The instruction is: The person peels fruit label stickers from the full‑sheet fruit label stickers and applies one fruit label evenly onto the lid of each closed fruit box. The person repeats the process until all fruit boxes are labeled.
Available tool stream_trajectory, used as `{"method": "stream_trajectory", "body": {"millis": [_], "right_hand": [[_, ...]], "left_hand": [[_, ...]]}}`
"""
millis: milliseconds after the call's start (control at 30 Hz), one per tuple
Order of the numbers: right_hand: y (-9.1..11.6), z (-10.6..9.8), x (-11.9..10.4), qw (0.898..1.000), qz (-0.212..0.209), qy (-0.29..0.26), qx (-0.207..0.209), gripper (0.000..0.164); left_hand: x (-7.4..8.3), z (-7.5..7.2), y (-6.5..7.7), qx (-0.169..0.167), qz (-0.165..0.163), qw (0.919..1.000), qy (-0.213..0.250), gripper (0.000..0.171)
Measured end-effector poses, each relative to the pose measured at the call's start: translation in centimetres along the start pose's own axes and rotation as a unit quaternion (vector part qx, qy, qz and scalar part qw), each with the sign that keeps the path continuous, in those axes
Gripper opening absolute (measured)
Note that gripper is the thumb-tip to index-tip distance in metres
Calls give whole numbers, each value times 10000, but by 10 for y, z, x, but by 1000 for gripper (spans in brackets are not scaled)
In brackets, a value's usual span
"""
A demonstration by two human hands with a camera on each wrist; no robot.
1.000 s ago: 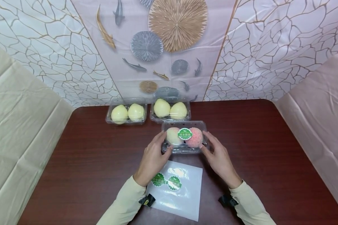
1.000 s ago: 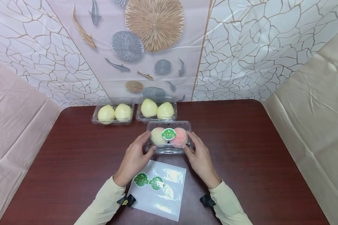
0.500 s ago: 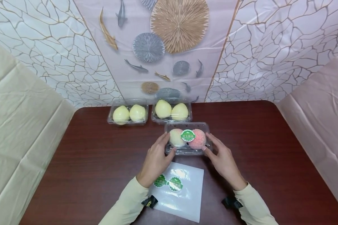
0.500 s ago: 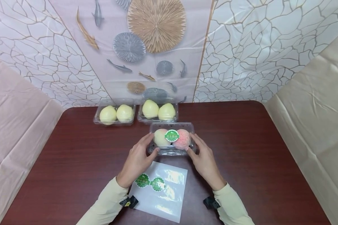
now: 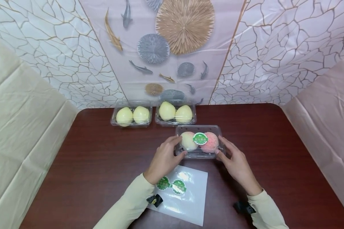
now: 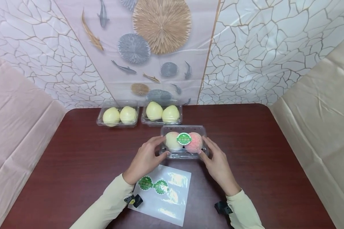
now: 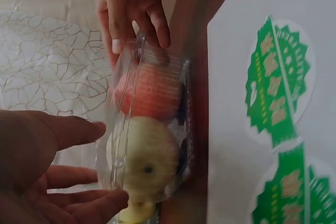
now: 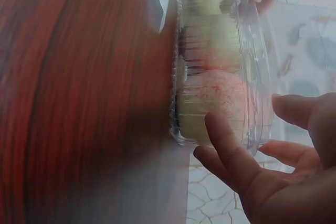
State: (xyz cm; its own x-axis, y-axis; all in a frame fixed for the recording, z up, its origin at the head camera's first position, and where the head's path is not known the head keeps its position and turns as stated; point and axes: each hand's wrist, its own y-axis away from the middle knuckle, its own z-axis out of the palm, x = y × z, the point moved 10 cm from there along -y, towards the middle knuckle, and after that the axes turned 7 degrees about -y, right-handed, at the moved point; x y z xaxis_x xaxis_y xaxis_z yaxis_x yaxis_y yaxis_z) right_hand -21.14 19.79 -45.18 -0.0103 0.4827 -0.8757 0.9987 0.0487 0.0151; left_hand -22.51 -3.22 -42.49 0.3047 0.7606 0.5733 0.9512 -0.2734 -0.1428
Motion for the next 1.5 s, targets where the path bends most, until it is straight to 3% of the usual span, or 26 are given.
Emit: {"method": "stream_trajectory", "body": {"millis": [433, 867, 1133, 1333, 1500], "right_hand": [[5, -23, 13, 9995, 115, -288, 33, 63], [6, -44, 21, 9986, 89, -509, 102, 62], [3, -46, 25, 9868, 236, -1572, 322, 63], [4, -53, 24, 9930, 344, -942, 623, 60], [0, -56, 26, 9925, 415, -883, 731, 59]], "left_hand": [[29, 10, -22, -616, 531, 9956, -473, 46], [50, 25, -37, -756, 770, 9926, -552, 33], [49, 29, -45, -603, 527, 9961, -382, 50], [51, 34, -48, -458, 479, 9975, -247, 51], [53, 35, -55, -460, 462, 9976, -237, 51]]}}
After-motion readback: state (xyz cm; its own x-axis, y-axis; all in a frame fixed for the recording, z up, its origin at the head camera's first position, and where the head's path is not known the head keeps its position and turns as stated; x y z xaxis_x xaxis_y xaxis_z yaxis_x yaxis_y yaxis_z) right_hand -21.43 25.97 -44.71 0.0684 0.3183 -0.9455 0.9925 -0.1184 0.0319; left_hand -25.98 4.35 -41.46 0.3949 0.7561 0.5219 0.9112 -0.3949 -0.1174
